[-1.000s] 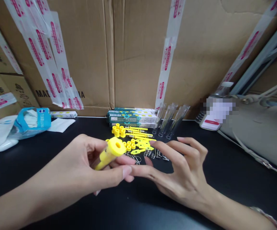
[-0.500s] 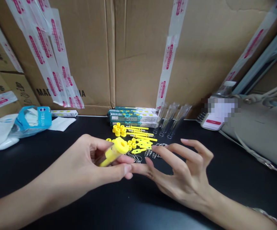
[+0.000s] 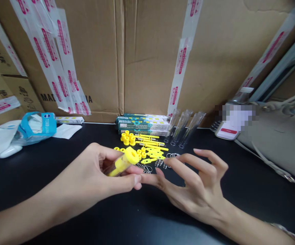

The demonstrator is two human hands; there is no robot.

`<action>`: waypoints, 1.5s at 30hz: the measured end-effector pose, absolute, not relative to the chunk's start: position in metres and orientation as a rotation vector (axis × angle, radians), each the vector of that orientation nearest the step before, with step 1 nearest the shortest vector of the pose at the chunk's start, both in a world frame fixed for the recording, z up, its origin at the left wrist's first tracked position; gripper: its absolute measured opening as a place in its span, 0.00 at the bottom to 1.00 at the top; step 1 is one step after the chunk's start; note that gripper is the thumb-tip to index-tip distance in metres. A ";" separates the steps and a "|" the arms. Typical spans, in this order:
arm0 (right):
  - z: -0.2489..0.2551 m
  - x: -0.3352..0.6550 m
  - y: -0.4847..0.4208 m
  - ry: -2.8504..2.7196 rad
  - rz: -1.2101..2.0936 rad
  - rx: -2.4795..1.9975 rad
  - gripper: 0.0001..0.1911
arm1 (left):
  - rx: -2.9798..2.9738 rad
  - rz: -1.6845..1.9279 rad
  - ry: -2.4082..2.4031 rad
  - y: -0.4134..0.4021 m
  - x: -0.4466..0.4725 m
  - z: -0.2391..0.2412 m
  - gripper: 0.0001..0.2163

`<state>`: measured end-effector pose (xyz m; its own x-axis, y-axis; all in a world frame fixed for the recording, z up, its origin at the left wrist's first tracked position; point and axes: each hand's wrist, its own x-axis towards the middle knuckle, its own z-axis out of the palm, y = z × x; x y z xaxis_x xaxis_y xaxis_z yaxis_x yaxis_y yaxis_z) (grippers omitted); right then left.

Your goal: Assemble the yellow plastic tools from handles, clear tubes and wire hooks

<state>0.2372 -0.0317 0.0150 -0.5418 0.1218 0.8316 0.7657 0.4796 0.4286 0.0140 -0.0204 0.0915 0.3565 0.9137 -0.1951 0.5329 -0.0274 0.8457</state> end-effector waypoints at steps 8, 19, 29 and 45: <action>0.019 0.235 -0.033 -1.931 -1.021 -0.756 0.11 | 1.689 0.474 1.308 -0.023 0.012 0.098 0.12; 0.027 0.233 -0.040 -1.892 -1.038 -0.714 0.13 | 1.729 0.503 1.351 -0.034 0.010 0.107 0.10; 0.020 0.233 -0.043 -1.907 -1.021 -0.712 0.09 | 1.667 0.503 1.189 -0.029 0.006 0.096 0.04; 0.022 0.230 -0.042 -1.902 -1.078 -0.669 0.07 | 1.587 0.484 1.124 -0.024 0.010 0.105 0.03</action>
<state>0.2303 -0.0417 0.0224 -0.5145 0.0470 0.8562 0.7588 0.4900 0.4291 0.0099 -0.0241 0.1047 0.4705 0.8497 -0.2379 0.4116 0.0272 0.9109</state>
